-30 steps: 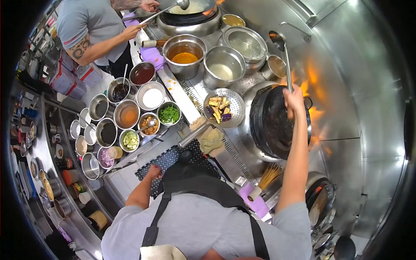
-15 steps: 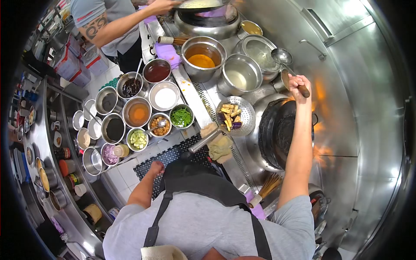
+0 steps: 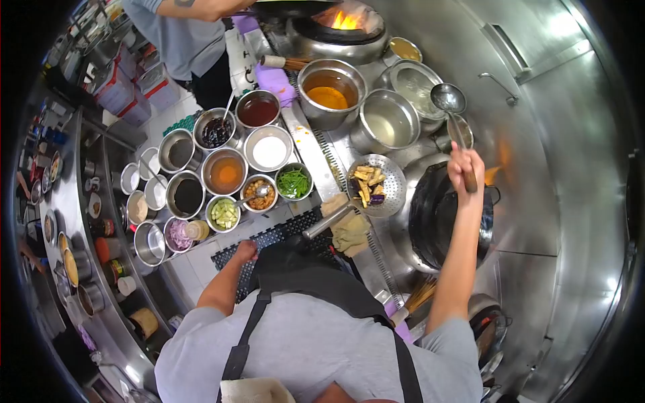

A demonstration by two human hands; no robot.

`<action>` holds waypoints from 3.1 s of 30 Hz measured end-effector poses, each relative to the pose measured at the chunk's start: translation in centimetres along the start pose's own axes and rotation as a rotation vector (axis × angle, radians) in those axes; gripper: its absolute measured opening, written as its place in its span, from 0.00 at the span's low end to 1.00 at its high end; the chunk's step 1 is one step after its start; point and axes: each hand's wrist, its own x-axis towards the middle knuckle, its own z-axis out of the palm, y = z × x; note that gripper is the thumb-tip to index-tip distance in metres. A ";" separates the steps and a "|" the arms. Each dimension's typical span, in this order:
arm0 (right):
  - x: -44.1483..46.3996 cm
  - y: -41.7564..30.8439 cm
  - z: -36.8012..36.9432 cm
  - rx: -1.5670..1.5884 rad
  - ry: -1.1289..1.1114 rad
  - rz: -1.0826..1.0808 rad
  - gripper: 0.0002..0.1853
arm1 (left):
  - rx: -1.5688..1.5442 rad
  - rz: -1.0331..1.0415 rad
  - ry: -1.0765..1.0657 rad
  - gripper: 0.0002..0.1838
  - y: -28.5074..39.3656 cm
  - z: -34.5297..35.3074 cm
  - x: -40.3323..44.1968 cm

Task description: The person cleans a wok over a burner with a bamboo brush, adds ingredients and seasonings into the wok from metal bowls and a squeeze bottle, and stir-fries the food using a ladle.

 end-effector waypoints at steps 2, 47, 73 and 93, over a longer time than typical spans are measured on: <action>-4.2 2.0 1.2 0.092 -0.071 0.063 0.20 | 0.092 -0.004 0.002 0.15 -1.0 0.2 0.8; -51.4 31.5 -25.4 -1.131 1.302 -0.187 0.31 | 0.453 0.016 -0.326 0.12 2.0 12.0 -4.3; -35.8 3.2 -18.3 -1.658 0.435 -0.181 0.41 | 0.314 -0.233 -0.214 0.10 4.6 4.7 -0.9; -12.4 1.7 -28.8 -1.606 0.863 -0.021 0.39 | 0.528 -0.131 -0.217 0.10 7.0 6.4 -5.8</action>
